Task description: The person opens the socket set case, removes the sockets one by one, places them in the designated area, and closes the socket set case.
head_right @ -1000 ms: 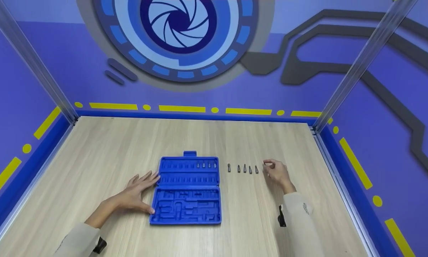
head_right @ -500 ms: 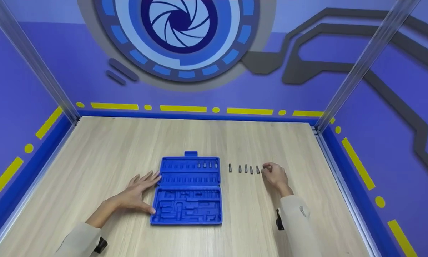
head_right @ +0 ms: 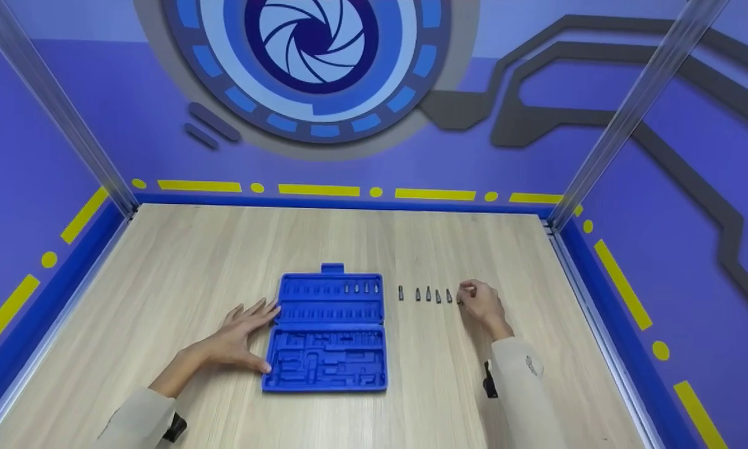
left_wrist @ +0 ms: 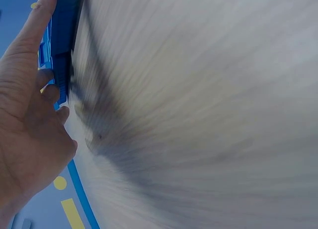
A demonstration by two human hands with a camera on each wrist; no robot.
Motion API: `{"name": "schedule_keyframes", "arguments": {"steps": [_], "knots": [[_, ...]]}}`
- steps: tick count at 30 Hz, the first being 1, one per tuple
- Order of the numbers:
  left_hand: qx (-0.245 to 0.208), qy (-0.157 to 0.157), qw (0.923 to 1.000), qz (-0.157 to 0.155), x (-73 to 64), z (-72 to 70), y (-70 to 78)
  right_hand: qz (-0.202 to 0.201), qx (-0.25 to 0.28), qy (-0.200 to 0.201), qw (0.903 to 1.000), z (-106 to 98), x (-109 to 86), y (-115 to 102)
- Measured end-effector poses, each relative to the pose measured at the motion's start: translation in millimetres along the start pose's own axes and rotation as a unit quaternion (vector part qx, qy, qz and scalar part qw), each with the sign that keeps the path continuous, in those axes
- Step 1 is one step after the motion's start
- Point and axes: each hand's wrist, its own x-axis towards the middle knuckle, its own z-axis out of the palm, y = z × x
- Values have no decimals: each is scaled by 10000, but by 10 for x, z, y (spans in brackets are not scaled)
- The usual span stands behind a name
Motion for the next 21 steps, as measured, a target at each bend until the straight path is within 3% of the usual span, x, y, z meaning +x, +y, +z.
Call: {"name": "schedule_keyframes", "arguments": {"steps": [10,21], "knots": [[3,-27,9999,107,-6,-12,-12,-387,276,25,9989,-80,70,-243],[95,-4,9999,111,4,-1,-15,-984,724,-413,9916,246,191,-680]]}}
